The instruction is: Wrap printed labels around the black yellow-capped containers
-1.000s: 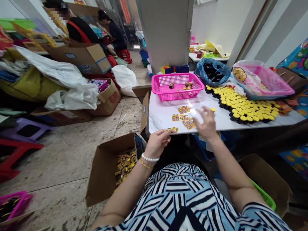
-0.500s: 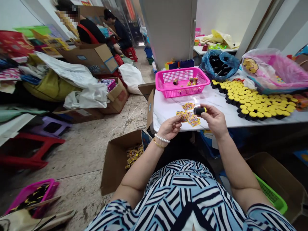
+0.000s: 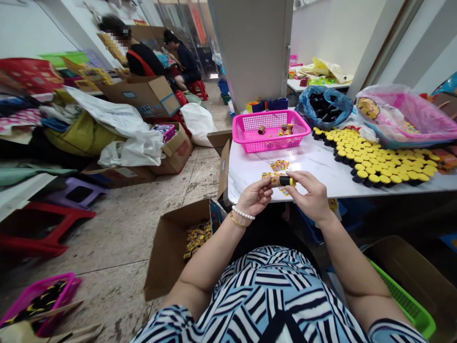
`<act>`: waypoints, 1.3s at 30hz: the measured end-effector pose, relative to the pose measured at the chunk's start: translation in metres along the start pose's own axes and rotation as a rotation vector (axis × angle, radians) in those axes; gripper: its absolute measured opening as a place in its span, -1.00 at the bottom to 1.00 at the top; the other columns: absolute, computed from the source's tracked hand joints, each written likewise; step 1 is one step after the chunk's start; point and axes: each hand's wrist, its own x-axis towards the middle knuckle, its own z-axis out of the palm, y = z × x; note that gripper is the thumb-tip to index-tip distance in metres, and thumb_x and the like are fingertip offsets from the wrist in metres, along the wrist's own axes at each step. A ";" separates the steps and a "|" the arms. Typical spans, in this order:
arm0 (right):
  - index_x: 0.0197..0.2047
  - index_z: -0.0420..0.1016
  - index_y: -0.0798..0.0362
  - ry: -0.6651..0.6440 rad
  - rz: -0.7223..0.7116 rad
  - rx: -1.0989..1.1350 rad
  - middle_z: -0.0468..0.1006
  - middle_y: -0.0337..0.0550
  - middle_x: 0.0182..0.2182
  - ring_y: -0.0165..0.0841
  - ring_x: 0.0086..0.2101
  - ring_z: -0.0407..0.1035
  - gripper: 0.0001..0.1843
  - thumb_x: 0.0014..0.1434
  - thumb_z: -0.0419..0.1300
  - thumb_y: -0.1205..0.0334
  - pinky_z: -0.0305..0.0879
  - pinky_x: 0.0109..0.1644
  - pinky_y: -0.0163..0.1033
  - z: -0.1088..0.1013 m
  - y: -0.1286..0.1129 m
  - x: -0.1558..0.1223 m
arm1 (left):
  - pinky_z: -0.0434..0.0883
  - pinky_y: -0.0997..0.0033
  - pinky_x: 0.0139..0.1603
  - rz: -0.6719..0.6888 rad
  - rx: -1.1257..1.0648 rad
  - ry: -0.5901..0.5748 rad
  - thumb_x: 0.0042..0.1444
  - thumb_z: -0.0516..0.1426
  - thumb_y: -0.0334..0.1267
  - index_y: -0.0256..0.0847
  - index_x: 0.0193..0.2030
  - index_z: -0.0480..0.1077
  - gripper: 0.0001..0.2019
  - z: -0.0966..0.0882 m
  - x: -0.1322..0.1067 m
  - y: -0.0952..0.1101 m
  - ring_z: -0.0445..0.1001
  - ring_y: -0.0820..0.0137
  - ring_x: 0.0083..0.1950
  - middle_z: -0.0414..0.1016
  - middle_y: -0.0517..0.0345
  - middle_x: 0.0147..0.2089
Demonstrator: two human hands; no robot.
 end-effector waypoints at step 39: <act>0.26 0.54 -0.19 0.179 -0.047 0.031 0.64 -0.16 -0.01 -0.28 -0.09 0.57 -0.45 0.23 0.39 0.32 0.61 0.08 -0.06 -0.040 -0.043 -0.041 | 0.48 0.51 -0.38 0.265 0.726 -0.375 -0.03 0.50 -0.07 -0.38 -0.12 0.57 -0.53 0.077 -0.029 -0.005 0.54 0.49 -0.42 0.59 0.06 -0.30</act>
